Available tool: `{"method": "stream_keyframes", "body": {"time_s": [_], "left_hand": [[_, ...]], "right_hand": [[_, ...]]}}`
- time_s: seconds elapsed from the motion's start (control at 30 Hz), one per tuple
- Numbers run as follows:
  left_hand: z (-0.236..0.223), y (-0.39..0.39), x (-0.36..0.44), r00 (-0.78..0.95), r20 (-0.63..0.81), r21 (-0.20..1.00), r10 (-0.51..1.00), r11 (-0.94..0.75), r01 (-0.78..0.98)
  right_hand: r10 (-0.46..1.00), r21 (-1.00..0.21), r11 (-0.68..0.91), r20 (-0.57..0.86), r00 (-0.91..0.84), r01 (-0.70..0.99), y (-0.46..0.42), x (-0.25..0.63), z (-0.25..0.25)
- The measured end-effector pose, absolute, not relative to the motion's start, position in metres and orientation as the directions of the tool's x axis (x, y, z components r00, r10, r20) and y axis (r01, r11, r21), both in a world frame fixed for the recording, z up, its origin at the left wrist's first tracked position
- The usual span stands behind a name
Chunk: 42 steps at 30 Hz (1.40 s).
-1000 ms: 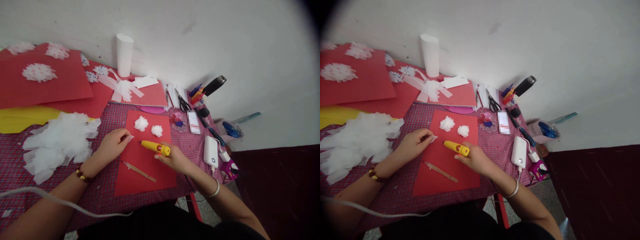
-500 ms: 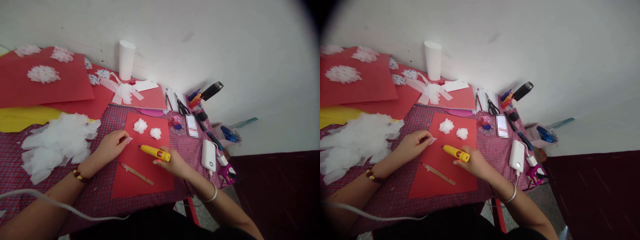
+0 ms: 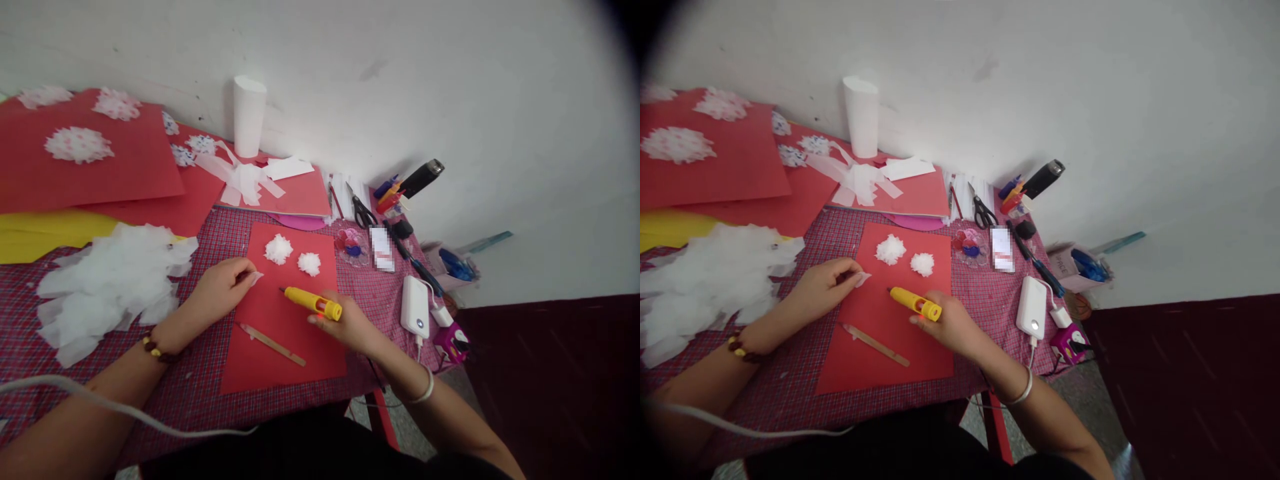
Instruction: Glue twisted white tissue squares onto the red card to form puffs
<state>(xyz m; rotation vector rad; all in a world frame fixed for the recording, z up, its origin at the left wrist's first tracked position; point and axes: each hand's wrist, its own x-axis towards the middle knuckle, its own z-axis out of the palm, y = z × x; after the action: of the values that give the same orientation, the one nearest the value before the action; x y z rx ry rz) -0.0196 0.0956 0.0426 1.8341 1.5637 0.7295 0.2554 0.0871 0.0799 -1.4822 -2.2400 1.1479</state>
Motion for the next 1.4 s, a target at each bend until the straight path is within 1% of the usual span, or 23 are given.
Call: {"method": "stream_keyframes", "body": {"time_s": [0.33,0.53,1.13,1.3,1.4], "left_hand": [[0.044,0.096,-0.022,0.135,0.036,0.750,0.990,-0.116,0.652],[0.042,0.098,-0.024,0.131,0.026,0.751,0.991,-0.106,0.651],[0.045,0.097,-0.023,0.130,0.002,0.763,0.992,-0.086,0.641],[0.044,0.098,-0.024,0.132,0.008,0.754,0.991,-0.093,0.650],[0.042,0.098,-0.024,0.135,0.013,0.757,0.991,-0.098,0.646]], "right_hand": [[0.863,-0.739,0.180,-0.197,-0.465,0.649,0.092,0.249,0.072],[0.859,-0.733,0.201,-0.188,-0.476,0.650,0.097,0.248,0.071],[0.891,-0.735,0.151,-0.189,-0.413,0.661,0.096,0.246,0.069],[0.874,-0.728,0.170,-0.200,-0.443,0.664,0.094,0.248,0.073],[0.848,-0.752,0.174,-0.214,-0.485,0.636,0.092,0.248,0.077]]}}
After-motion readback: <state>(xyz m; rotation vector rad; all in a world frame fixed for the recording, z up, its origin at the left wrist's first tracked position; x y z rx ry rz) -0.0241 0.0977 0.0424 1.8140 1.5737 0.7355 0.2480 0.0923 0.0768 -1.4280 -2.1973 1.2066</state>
